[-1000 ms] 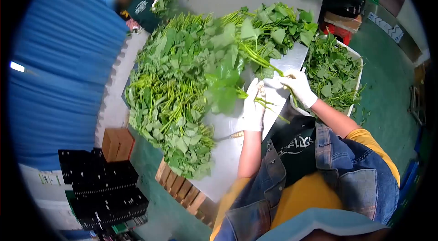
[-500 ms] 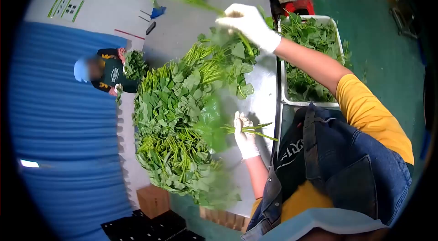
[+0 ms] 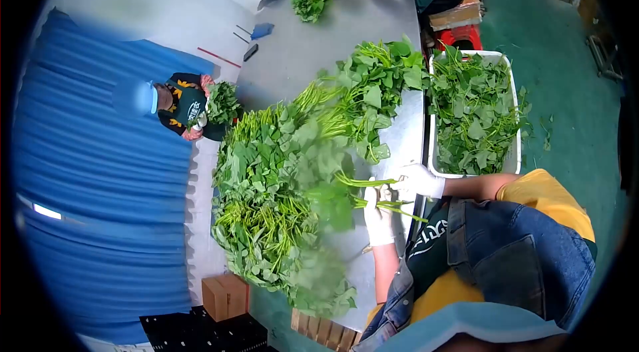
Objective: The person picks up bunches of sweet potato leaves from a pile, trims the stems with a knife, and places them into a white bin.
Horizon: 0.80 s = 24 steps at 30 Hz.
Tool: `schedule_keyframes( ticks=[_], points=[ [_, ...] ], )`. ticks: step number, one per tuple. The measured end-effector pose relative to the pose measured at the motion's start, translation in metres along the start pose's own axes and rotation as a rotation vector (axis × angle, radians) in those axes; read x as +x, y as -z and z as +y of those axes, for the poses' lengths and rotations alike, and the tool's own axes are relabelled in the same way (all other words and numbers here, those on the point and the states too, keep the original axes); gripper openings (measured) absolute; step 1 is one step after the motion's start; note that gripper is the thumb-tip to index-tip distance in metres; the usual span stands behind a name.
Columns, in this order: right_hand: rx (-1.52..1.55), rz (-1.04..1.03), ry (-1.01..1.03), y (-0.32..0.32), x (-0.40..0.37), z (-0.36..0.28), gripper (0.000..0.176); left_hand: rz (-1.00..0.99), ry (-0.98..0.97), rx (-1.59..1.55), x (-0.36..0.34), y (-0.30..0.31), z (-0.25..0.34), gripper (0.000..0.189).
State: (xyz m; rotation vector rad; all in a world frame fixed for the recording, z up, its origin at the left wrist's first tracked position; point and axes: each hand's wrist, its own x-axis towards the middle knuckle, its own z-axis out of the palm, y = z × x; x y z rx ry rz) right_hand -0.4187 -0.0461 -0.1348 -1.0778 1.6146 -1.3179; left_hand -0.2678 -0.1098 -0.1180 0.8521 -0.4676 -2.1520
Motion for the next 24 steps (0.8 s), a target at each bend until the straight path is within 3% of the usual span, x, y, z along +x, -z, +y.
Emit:
schedule_keyframes(
  ticks=[2,3,10,11,13,14,15,16,17,18,19,20,22,24],
  points=[
    [0.1,-0.011,0.051,-0.009,0.008,0.024,0.021,-0.006,0.0,-0.036,0.0,0.001,0.0,0.033],
    [0.009,-0.051,-0.088,0.007,-0.001,-0.016,0.021,-0.033,-0.045,-0.022,0.004,0.001,-0.003,0.033],
    [-0.166,0.003,0.078,-0.003,-0.008,0.003,0.026,-0.138,-0.111,0.122,-0.002,-0.002,-0.006,0.03],
    [-0.173,0.01,0.084,-0.001,-0.006,0.003,0.026,-0.046,-0.141,0.199,-0.004,-0.006,-0.007,0.026],
    [-0.428,-0.206,0.165,0.01,0.004,-0.011,0.033,-0.003,-0.166,0.241,-0.019,-0.02,0.002,0.025],
    [-0.363,-0.208,0.348,0.014,0.025,-0.013,0.043,0.052,-0.181,0.282,-0.024,-0.026,0.005,0.024],
    [-0.205,-0.183,0.205,0.03,0.03,-0.049,0.048,0.128,-0.162,0.347,-0.025,-0.029,0.011,0.022],
    [-0.278,-0.124,0.226,0.05,0.052,-0.089,0.05,0.082,-0.191,0.34,-0.021,-0.019,0.014,0.021],
    [0.218,0.125,0.591,0.045,0.12,-0.035,0.048,0.091,-0.222,0.367,-0.014,-0.011,0.015,0.022],
    [0.34,0.119,0.495,0.077,0.105,-0.12,0.046,0.115,-0.257,0.389,-0.013,-0.004,0.017,0.022],
    [0.193,0.231,0.565,0.1,0.123,-0.156,0.041,0.148,-0.246,0.377,-0.01,0.001,0.015,0.022],
    [-0.162,0.491,0.849,0.114,0.134,-0.177,0.034,0.07,-0.247,0.325,-0.004,0.0,0.013,0.022],
    [0.141,0.259,0.58,0.107,0.107,-0.22,0.027,-0.029,-0.296,0.226,0.0,0.008,0.021,0.023],
    [0.136,0.117,0.614,0.081,0.097,-0.203,0.025,0.027,-0.298,0.299,-0.003,0.003,0.024,0.022]
  ],
)
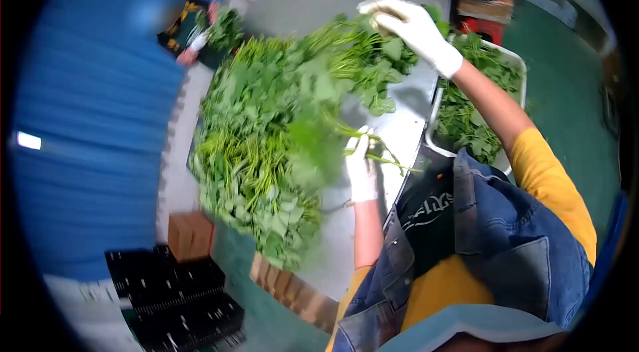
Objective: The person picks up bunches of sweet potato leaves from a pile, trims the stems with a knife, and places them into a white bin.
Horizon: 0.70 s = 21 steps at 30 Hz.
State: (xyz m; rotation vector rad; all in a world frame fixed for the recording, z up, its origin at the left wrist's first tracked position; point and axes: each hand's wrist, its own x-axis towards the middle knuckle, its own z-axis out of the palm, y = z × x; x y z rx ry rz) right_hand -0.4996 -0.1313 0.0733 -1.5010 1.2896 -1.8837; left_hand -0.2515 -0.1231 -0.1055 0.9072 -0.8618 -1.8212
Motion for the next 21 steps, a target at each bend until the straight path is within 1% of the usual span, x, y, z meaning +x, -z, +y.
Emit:
schedule_keyframes(
  ticks=[1,2,3,4,5,6,7,8,9,10,11,12,14,15,16,17,18,19,20,21],
  points=[
    [-0.011,-0.128,-0.243,-0.011,-0.019,0.012,0.025,-0.022,0.015,-0.068,0.006,0.002,-0.004,0.022],
    [-0.26,-0.188,0.092,-0.02,-0.041,0.042,0.024,-0.069,0.03,-0.138,0.01,0.003,-0.006,0.023],
    [-0.319,-0.367,0.026,-0.029,-0.062,0.056,0.023,0.042,0.016,-0.015,-0.012,-0.016,0.014,0.021],
    [-0.238,-0.418,-0.039,-0.04,-0.085,0.068,0.023,0.061,0.009,-0.03,-0.022,-0.026,0.026,0.021],
    [-0.283,-0.483,-0.269,-0.052,-0.101,0.07,0.023,0.045,-0.058,0.365,-0.029,-0.034,0.037,0.02],
    [-0.405,-0.564,0.107,-0.06,-0.119,0.099,0.025,0.019,-0.123,0.764,-0.036,-0.043,0.046,0.018],
    [-0.326,-0.516,0.004,-0.064,-0.123,0.097,0.021,0.03,-0.238,0.991,-0.043,-0.053,0.054,0.015],
    [-0.245,-0.464,-0.101,-0.07,-0.126,0.095,0.018,0.035,-0.236,0.992,-0.04,-0.05,0.047,0.015],
    [-0.24,-0.467,-0.106,-0.072,-0.126,0.083,0.018,-0.009,-0.42,0.955,-0.036,-0.046,0.037,0.014],
    [-0.111,-0.366,-0.243,-0.07,-0.125,0.069,0.016,-0.054,-0.605,0.914,-0.034,-0.041,0.028,0.014],
    [0.016,-0.261,-0.375,-0.069,-0.121,0.059,0.016,-0.154,-0.717,1.421,-0.036,-0.039,0.038,0.015],
    [0.019,-0.262,-0.375,-0.065,-0.121,0.057,0.016,-0.153,-0.716,1.424,-0.028,-0.032,0.031,0.015],
    [0.253,-0.213,-0.385,-0.044,-0.125,0.062,0.017,-0.063,-0.251,0.22,0.008,-0.006,-0.002,0.019],
    [0.534,-0.037,-0.461,-0.04,-0.138,0.1,0.014,-0.014,-0.004,-0.379,0.02,-0.003,-0.01,0.021],
    [1.396,0.178,-0.835,-0.02,-0.136,0.095,0.013,0.147,-0.015,-0.391,0.019,-0.007,0.008,0.023],
    [1.475,0.083,-0.708,0.006,-0.141,0.106,0.013,0.059,-0.1,-0.528,0.031,0.018,0.0,0.025],
    [1.399,0.205,-0.625,0.029,-0.139,0.111,0.015,-0.038,-0.198,-0.662,0.046,0.041,-0.004,0.026],
    [1.33,0.373,-0.54,0.054,-0.14,0.124,0.023,0.071,-0.18,-0.595,0.04,0.039,0.014,0.025],
    [1.75,0.675,-0.544,0.078,-0.14,0.144,0.036,0.186,-0.153,-0.523,0.024,0.03,0.033,0.025],
    [1.596,0.67,-0.589,0.082,-0.137,0.129,0.043,0.199,-0.166,-0.538,0.02,0.025,0.038,0.021]
  ],
)
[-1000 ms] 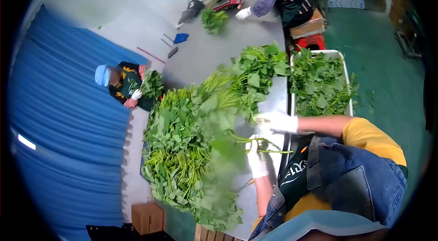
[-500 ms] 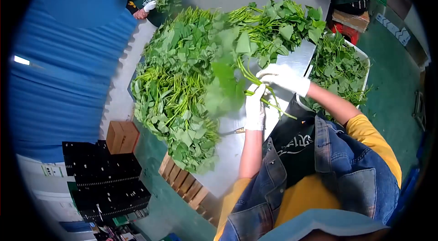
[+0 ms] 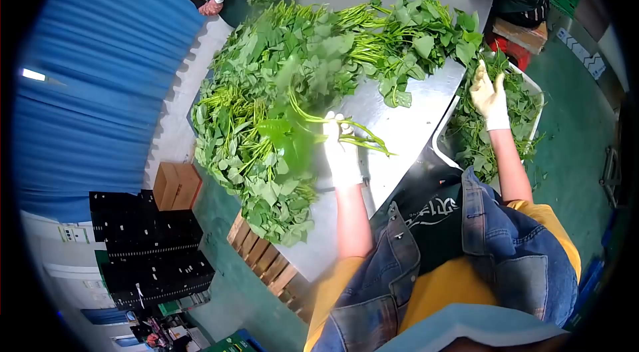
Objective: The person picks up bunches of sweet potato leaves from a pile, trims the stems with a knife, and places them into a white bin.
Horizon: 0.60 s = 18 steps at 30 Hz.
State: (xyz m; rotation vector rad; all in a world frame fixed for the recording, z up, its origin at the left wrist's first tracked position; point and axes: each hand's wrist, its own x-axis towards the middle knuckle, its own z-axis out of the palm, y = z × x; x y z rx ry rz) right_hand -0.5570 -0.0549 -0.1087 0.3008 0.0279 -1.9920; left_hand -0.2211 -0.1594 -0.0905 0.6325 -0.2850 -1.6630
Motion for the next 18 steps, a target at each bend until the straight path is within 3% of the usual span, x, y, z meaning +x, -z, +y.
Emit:
schedule_keyframes(
  ticks=[1,3,4,5,6,7,8,9,11,13,15,17,18],
  points=[
    [-0.146,0.033,0.031,-0.016,-0.008,-0.002,0.05,0.003,-0.001,0.0,0.0,0.0,-0.002,0.021],
    [0.065,0.033,-0.247,0.038,0.02,-0.022,0.057,-0.032,0.102,-0.043,-0.002,0.002,-0.008,0.018],
    [-0.097,0.002,-0.373,0.062,0.031,-0.018,0.054,-0.021,0.095,-0.046,-0.004,0.003,-0.007,0.018],
    [-0.578,0.016,-0.238,0.064,0.026,0.013,0.047,-0.023,0.094,-0.014,-0.006,0.001,-0.006,0.018],
    [-0.77,-0.035,-0.455,0.056,0.022,0.032,0.038,-0.024,0.093,0.017,-0.01,-0.002,-0.006,0.017],
    [-1.083,-0.042,-0.528,0.046,0.016,0.047,0.034,-0.024,0.091,0.048,-0.014,-0.006,-0.005,0.017],
    [-1.209,-0.125,-0.542,0.048,0.02,0.059,0.034,-0.024,0.001,0.085,-0.022,-0.014,0.005,0.017],
    [-1.291,-0.051,-0.509,0.033,0.018,0.079,0.022,-0.077,-0.074,0.059,-0.03,-0.02,0.013,0.016],
    [-1.575,-0.163,-0.475,0.029,0.046,0.094,0.023,-0.118,-0.195,0.094,-0.028,-0.012,0.029,0.016],
    [-2.078,-0.505,-0.072,0.039,0.096,0.1,0.028,-0.094,-0.2,0.115,-0.029,0.001,0.039,0.021],
    [-2.533,-0.663,0.32,0.0,0.125,0.118,0.04,-0.083,-0.131,0.203,-0.028,0.017,0.041,0.024],
    [-2.979,-0.863,0.571,-0.017,0.172,0.134,0.056,-0.071,0.055,0.386,-0.031,0.037,0.041,0.033],
    [-3.112,-0.85,0.554,-0.027,0.186,0.14,0.061,-0.064,0.15,0.474,-0.035,0.043,0.042,0.038]
  ],
)
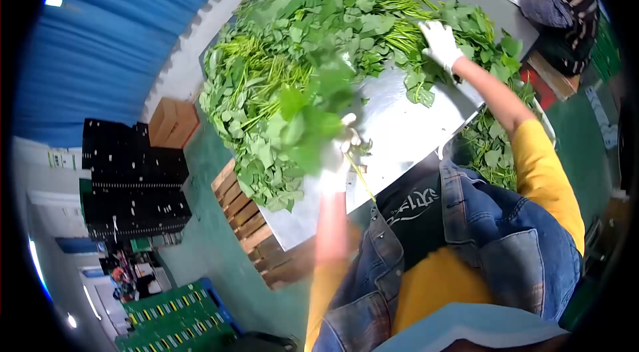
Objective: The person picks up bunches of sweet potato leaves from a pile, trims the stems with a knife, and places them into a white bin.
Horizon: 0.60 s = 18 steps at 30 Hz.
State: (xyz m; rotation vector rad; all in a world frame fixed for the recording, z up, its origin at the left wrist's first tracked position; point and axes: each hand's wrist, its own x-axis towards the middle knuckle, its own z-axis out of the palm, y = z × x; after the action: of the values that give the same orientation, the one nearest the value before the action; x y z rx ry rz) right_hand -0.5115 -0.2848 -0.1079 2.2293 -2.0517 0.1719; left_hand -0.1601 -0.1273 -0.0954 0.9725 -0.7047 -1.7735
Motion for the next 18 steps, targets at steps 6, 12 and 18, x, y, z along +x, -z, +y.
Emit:
schedule_keyframes(
  ticks=[6,12,18],
  points=[
    [-0.447,-0.081,0.033,-0.048,0.075,0.061,0.021,0.121,-0.247,0.035,-0.021,0.058,-0.035,0.044],
    [0.733,-0.061,0.021,0.066,0.089,0.079,0.013,0.308,-0.383,0.026,-0.049,0.089,-0.032,0.036],
    [0.549,0.015,0.148,0.051,0.069,0.043,0.028,0.339,-0.197,-0.201,-0.042,0.046,0.0,0.037]
  ],
)
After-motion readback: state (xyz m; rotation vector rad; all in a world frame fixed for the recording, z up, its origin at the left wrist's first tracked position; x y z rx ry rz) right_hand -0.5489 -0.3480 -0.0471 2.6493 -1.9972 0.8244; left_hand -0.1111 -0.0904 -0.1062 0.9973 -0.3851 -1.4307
